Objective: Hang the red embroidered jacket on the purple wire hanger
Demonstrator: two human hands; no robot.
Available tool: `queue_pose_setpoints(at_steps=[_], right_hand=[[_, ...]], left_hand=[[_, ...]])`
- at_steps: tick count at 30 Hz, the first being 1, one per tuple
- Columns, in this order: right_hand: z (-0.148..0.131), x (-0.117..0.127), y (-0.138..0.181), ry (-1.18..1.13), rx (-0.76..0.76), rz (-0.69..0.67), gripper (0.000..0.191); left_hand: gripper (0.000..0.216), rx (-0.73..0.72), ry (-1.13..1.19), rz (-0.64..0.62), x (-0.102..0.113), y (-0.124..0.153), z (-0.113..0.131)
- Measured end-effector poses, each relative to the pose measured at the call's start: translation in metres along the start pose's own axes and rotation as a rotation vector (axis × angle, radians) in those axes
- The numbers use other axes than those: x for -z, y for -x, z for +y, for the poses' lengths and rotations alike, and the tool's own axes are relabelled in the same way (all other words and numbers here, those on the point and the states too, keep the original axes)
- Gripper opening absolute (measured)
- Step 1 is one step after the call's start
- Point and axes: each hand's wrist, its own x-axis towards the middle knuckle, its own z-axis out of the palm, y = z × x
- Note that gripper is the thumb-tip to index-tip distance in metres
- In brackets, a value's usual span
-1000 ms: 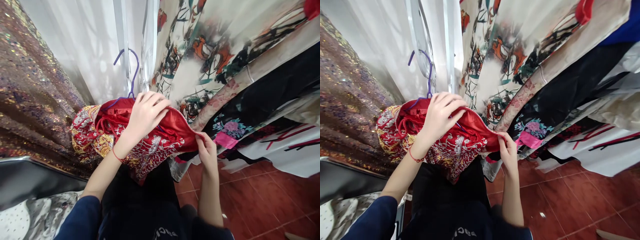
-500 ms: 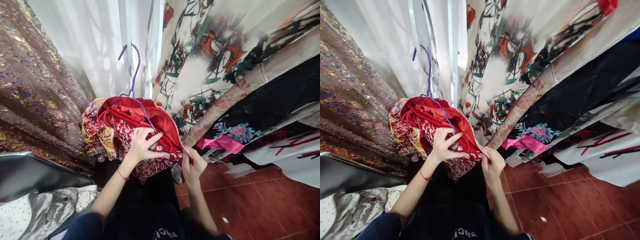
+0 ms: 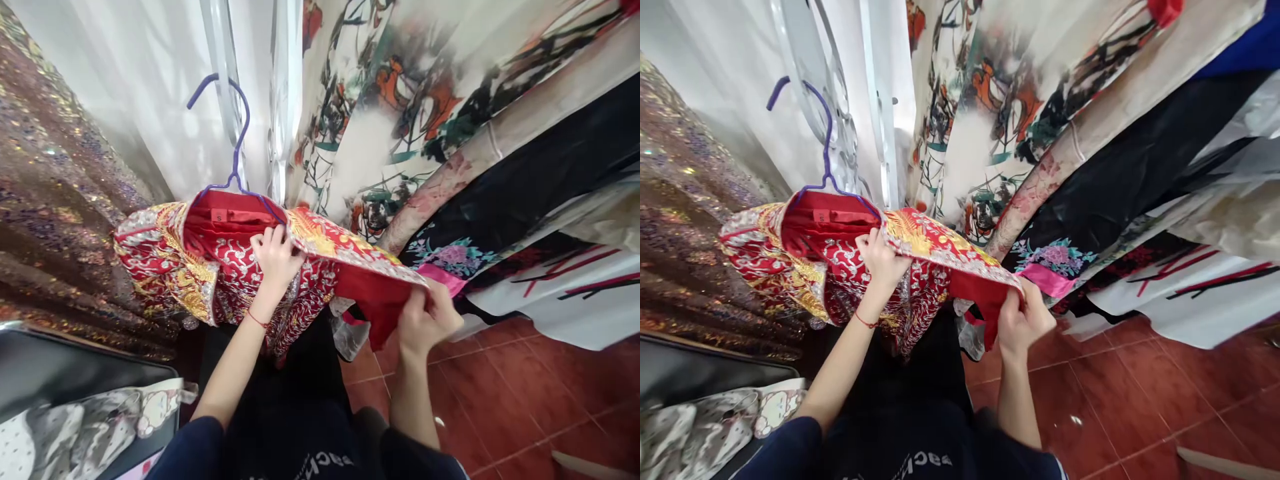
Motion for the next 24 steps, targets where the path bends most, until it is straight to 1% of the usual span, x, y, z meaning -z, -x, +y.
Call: queue_pose_setpoints(at_steps=[2, 3, 4, 5, 7, 10, 13, 15, 17, 19, 22, 24], right_hand=[[0.001, 0.013, 0.003, 0.066, -0.012, 0.111, 0.018], [0.001, 0.018, 0.006, 0.084, -0.021, 0.138, 0.016], [0.001, 0.022, 0.011, 0.087, -0.029, 0.133, 0.015], [0.002, 0.023, 0.016, 0.072, -0.032, 0.099, 0.015], [0.004, 0.023, 0.029, 0.021, -0.034, -0.022, 0.018], [0.007, 0.014, 0.054, -0.068, 0.018, -0.249, 0.022], [0.001, -0.002, 0.081, -0.157, 0.152, -0.44, 0.026], [-0.009, -0.018, 0.098, -0.191, 0.229, -0.518, 0.025], [-0.02, -0.037, 0.111, -0.177, 0.254, -0.597, 0.019], [-0.029, -0.058, 0.12, -0.094, 0.231, -0.712, 0.018], [-0.037, -0.083, 0.123, 0.093, 0.204, -0.941, 0.026], [-0.039, -0.092, 0.123, 0.151, 0.223, -1.033, 0.026]], left_hand=[[0.007, 0.062, 0.054, -0.026, -0.011, -0.002, -0.001], [0.004, 0.072, 0.081, -0.031, -0.015, -0.003, 0.001], [0.005, 0.063, 0.105, -0.027, -0.018, -0.003, 0.002], [0.009, 0.037, 0.126, -0.02, -0.018, -0.002, 0.004], [0.015, -0.043, 0.169, -0.01, -0.012, 0.005, 0.008], [0.024, -0.111, 0.207, -0.052, 0.013, 0.023, 0.007], [0.027, -0.073, 0.25, -0.096, 0.042, 0.045, 0.004], [0.027, 0.032, 0.342, -0.119, 0.055, 0.06, 0.004], [0.025, 0.176, 0.453, -0.166, 0.059, 0.072, 0.006], [0.025, 0.279, 0.534, -0.231, 0.057, 0.08, 0.008], [0.025, 0.323, 0.598, -0.293, 0.05, 0.085, 0.008], [0.025, 0.302, 0.661, -0.328, 0.049, 0.084, 0.006]])
